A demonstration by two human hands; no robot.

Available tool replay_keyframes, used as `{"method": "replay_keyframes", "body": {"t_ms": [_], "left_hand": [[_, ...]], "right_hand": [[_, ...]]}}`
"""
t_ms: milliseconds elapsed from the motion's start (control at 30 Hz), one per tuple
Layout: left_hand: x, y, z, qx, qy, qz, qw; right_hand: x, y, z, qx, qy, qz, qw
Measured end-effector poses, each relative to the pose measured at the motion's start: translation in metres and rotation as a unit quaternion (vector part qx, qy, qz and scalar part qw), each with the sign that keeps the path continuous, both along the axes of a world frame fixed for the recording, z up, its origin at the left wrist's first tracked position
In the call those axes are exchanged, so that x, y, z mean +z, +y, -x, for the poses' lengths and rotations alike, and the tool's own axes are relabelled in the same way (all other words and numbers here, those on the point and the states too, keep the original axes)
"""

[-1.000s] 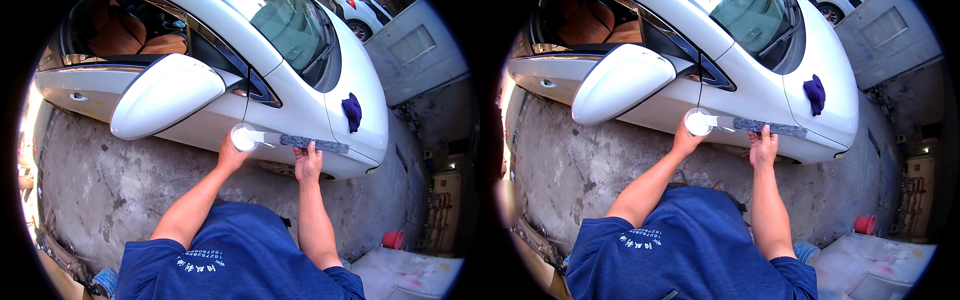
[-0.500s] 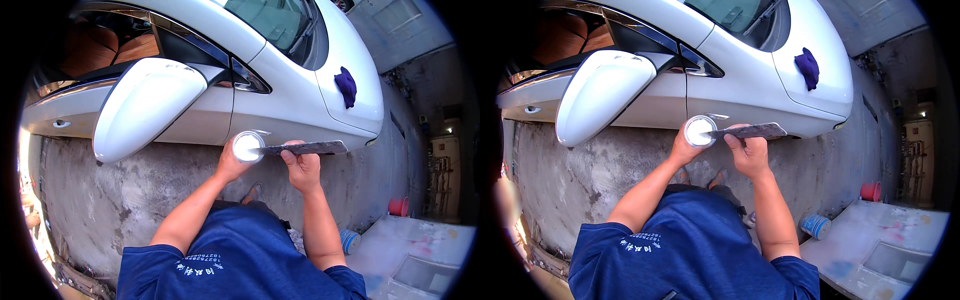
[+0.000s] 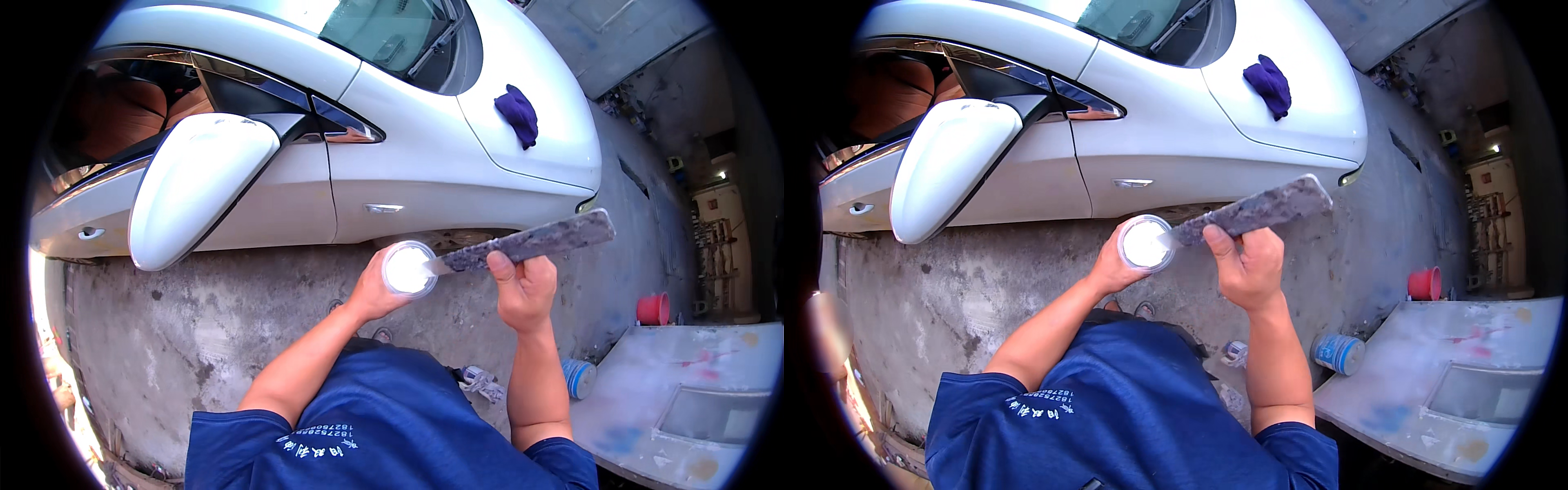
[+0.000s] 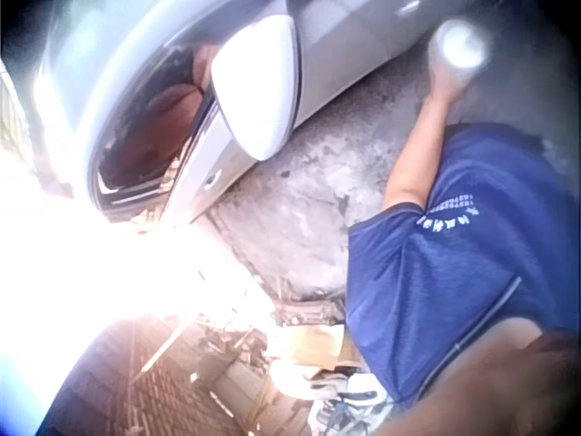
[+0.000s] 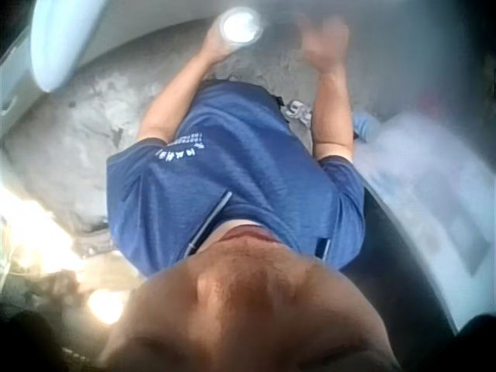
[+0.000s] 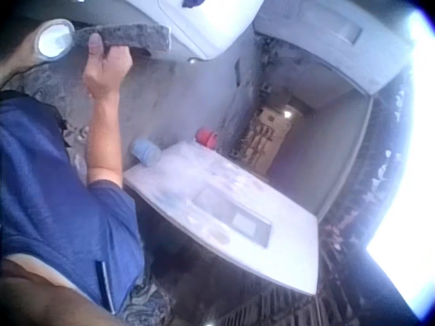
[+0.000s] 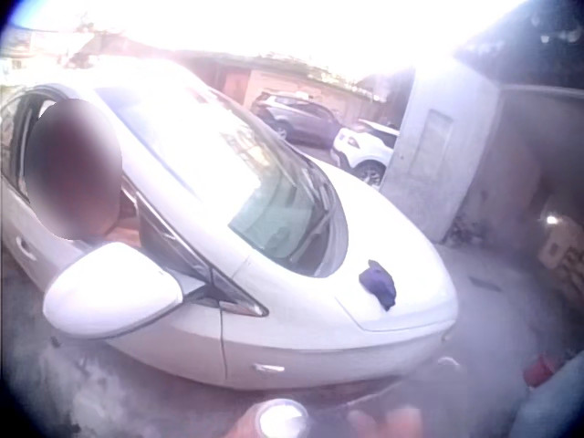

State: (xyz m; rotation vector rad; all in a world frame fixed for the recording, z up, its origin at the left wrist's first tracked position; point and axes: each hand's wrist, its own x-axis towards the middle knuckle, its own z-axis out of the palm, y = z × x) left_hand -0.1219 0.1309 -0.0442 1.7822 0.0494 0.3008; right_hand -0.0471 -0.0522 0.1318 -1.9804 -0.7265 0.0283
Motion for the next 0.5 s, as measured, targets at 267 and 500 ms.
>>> {"method": "replay_keyframes", "body": {"t_ms": [267, 500], "left_hand": [[0.015, -0.037, 0.036, -0.005, 0.001, -0.020, 1.000], [0.068, -0.045, 0.084, 0.036, 0.056, 0.059, 0.996]], "right_hand": [[-0.009, -0.037, 0.017, 0.135, -0.073, -0.006, 0.988], [0.003, 0.011, 0.052, 0.350, -0.154, -0.044, 0.923]]}}
